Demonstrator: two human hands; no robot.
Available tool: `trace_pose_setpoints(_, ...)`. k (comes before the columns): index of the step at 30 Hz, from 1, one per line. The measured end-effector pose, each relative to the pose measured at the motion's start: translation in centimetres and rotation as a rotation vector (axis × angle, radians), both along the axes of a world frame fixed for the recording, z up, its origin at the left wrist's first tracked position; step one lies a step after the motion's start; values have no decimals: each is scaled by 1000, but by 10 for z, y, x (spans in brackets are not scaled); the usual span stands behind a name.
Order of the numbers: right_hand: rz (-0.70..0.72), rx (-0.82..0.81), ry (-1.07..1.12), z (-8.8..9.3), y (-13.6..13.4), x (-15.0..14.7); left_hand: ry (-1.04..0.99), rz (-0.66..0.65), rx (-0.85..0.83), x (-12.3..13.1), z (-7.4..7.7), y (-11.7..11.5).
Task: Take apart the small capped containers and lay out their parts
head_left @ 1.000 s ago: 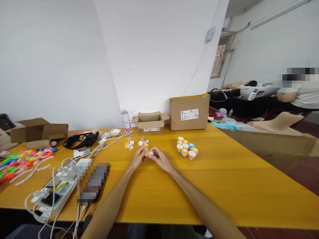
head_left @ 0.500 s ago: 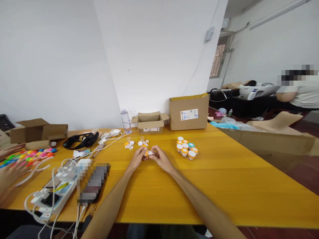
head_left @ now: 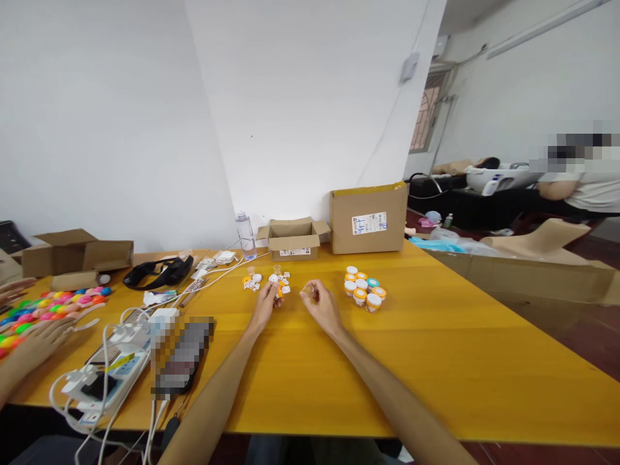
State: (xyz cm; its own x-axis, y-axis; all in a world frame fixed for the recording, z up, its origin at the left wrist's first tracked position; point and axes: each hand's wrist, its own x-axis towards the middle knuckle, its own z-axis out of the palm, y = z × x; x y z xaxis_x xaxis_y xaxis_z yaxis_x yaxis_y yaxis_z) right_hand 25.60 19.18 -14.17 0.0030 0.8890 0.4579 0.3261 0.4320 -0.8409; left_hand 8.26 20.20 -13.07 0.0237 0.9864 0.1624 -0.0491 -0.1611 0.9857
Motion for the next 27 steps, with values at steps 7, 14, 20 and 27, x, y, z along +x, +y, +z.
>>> trace_pose_setpoints(7,-104,-47,-419,-5,0,-4,-27,50,-10,0,2,-1)
trace_pose_setpoints(14,-221,-129,-476,-15,13,1,17,37,12,1,0,0)
trace_pose_setpoints(20,-281,-230,-508,-8,42,5,56,14,20,2,0,-2)
trace_pose_setpoints(27,-273,-291,-509,3,81,3,83,-15,41,3,0,-3)
